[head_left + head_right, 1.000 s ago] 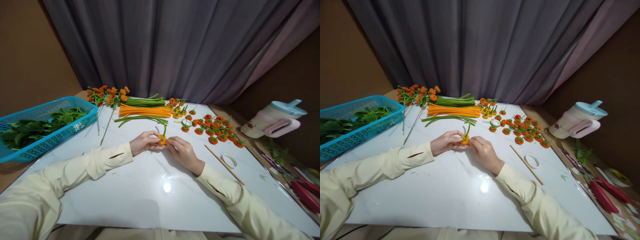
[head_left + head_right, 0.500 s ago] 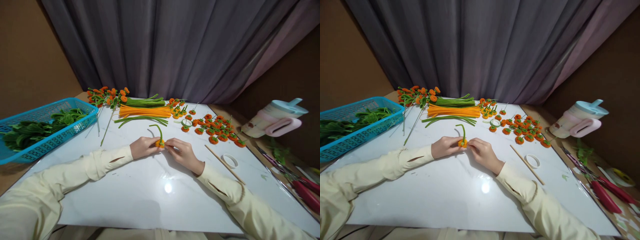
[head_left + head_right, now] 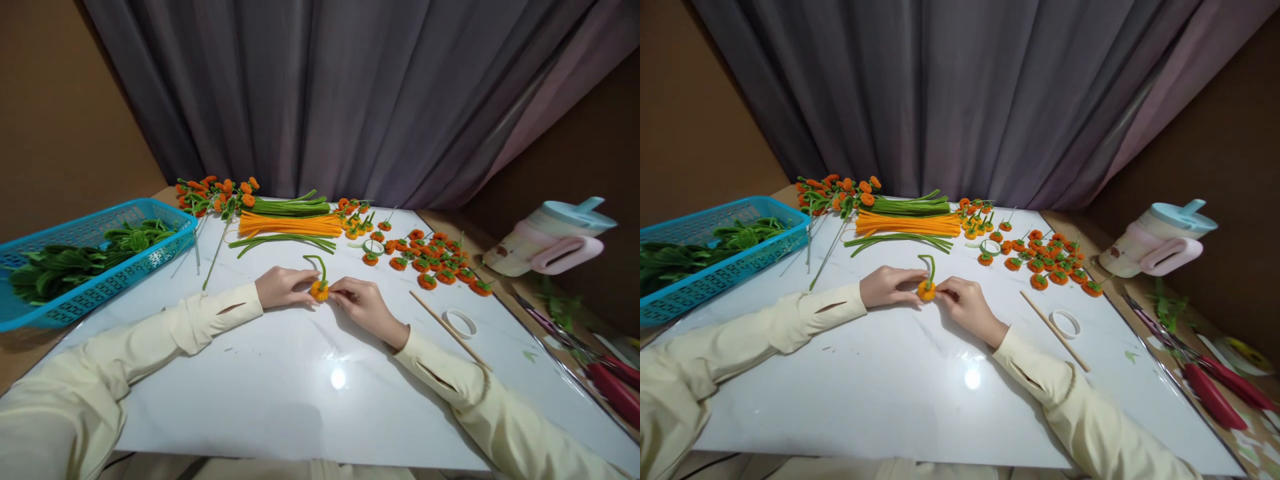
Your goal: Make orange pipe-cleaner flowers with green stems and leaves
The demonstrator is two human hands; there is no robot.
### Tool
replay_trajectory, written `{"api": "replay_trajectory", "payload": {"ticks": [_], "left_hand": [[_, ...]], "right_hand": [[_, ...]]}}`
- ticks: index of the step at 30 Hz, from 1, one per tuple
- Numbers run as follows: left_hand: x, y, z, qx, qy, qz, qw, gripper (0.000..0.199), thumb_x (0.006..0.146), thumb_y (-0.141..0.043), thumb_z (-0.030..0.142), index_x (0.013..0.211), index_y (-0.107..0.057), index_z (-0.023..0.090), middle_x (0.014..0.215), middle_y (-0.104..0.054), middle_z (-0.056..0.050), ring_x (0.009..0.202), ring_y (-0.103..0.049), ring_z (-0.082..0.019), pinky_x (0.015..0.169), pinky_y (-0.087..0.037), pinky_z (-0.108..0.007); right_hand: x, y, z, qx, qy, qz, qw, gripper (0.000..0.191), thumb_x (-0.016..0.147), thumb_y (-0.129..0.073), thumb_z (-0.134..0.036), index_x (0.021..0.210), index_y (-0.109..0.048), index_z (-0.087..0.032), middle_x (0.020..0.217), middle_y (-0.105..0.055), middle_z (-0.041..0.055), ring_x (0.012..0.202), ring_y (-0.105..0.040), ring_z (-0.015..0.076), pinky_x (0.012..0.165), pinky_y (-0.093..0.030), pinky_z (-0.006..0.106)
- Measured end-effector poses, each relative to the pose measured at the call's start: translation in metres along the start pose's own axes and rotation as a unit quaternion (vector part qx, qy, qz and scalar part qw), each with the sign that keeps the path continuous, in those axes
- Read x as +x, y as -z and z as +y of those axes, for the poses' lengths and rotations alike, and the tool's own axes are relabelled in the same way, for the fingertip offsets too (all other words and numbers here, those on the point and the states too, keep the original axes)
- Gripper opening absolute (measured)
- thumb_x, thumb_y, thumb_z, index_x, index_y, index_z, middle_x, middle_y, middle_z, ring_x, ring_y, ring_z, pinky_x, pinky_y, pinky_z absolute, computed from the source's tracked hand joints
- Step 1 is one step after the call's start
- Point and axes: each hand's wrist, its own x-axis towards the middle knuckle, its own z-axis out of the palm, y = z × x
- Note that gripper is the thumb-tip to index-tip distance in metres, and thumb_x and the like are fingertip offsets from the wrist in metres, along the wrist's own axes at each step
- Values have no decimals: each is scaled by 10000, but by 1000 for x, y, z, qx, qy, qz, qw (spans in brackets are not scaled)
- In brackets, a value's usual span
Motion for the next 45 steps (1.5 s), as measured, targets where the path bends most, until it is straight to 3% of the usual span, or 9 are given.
{"api": "replay_trajectory", "payload": {"ticks": [5,8,15,21,27,32,36,42,45], "left_hand": [[-2,5,-3,-26,4,24,999,281,812,-559,308,1063,-624,200,1016,-660,-67,873,-623,-177,804,-426,-231],[-3,4,2,-37,3,18,999,285,808,-560,281,1070,-630,195,984,-666,-82,920,-607,-200,820,-427,-257],[-3,1,7,-115,50,48,991,280,761,-622,277,1031,-650,207,1013,-661,-74,920,-609,-201,859,-428,-272],[-4,-1,5,-65,22,36,997,244,801,-572,264,1020,-652,194,959,-674,-80,871,-626,-191,807,-452,-255],[-4,-1,7,-3,-10,35,999,316,830,-524,256,1131,-591,184,1063,-645,-86,945,-619,-191,841,-450,-253],[-4,0,7,53,-51,24,997,338,861,-466,232,1181,-556,166,1083,-637,-93,969,-611,-193,848,-450,-254],[-3,-2,4,116,-84,44,989,279,873,-455,227,1109,-584,153,1011,-665,-92,902,-636,-177,790,-475,-234],[-3,-7,-2,183,-228,126,948,202,871,-450,164,1035,-556,111,886,-686,-74,776,-655,-153,664,-515,-225],[-3,-8,-2,209,-268,143,929,169,863,-461,137,1004,-543,95,862,-686,-79,751,-656,-158,642,-524,-231]], "right_hand": [[5,1,3,161,-177,5,971,166,753,-587,-286,779,-651,-135,632,-663,45,532,-580,134,507,-470,240],[6,1,1,235,-221,-1,946,207,713,-627,-327,777,-649,-131,673,-679,57,550,-593,138,522,-490,250],[7,0,-2,281,-234,12,931,231,664,-673,-347,754,-647,-136,692,-683,50,566,-603,136,540,-507,258],[8,0,-3,316,-243,-2,917,259,668,-682,-356,772,-644,-122,715,-690,65,635,-631,150,585,-521,264],[8,0,-1,341,-236,-3,910,236,671,-696,-326,777,-648,-120,720,-689,53,647,-635,142,595,-526,254],[7,-1,0,363,-239,-9,901,224,682,-695,-308,787,-645,-117,720,-692,60,668,-643,149,603,-524,255],[7,-2,0,354,-244,-20,903,237,687,-691,-317,792,-641,-110,722,-692,66,672,-646,152,610,-517,255],[7,-2,-3,341,-247,-31,906,250,681,-691,-338,779,-648,-112,699,-691,63,637,-631,138,610,-507,247],[8,-1,-4,346,-250,-32,904,247,669,-697,-342,756,-649,-116,674,-689,58,599,-616,125,597,-498,241]]}}
